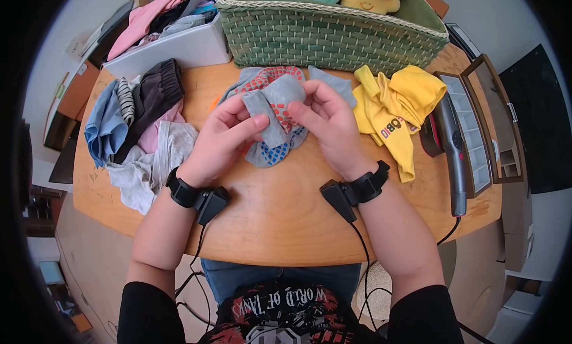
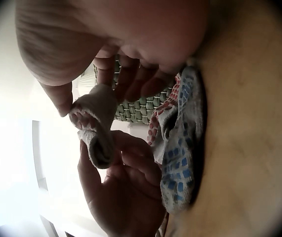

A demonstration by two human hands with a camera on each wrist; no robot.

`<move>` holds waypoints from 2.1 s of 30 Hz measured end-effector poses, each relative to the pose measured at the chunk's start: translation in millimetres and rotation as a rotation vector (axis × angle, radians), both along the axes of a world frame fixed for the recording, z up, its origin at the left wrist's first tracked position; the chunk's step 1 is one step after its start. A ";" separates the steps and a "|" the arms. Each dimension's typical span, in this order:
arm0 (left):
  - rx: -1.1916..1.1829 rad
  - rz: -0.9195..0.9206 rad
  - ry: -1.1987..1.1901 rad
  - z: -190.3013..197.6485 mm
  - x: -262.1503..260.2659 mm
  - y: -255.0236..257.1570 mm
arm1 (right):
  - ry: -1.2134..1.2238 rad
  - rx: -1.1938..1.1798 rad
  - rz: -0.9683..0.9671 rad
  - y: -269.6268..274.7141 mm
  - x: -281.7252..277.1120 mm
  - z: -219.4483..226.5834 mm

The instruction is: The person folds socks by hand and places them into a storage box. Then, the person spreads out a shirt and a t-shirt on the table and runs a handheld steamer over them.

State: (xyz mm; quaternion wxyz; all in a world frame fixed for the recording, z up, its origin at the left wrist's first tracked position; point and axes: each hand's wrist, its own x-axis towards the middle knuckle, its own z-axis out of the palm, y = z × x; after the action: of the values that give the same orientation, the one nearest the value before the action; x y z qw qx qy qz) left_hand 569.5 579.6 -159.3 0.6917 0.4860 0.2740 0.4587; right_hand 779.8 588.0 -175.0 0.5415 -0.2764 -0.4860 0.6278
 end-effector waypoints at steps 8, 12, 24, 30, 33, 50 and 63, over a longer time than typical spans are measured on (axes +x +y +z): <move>0.006 0.073 0.121 -5.2 0.2 0.6 | -0.003 0.095 0.034 -7.3 3.4 0.8; -0.026 0.103 0.163 -6.3 -1.1 0.1 | -0.061 0.057 0.060 -14.3 3.4 5.1; -0.030 0.044 0.037 -7.5 6.6 -2.4 | -0.068 -0.037 0.113 -10.8 6.4 5.0; -0.007 0.027 0.035 -4.7 3.2 -0.7 | -0.118 -0.060 -0.002 -14.1 -1.4 10.1; -0.015 0.042 0.044 -6.3 3.8 0.9 | -0.090 -0.067 -0.023 -10.9 0.5 3.7; -0.097 -0.050 -0.145 -9.2 1.0 6.2 | 0.077 0.053 0.087 -7.1 -6.7 -2.3; -0.110 0.075 -0.070 -14.1 7.9 3.6 | -0.197 0.255 0.062 -3.3 -11.2 -2.4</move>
State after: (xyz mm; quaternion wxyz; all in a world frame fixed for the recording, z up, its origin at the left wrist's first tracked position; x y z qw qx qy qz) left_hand 577.4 583.2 -173.3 0.7087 0.4203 0.2927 0.4853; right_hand 768.6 584.7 -177.4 0.5022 -0.2503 -0.6209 0.5474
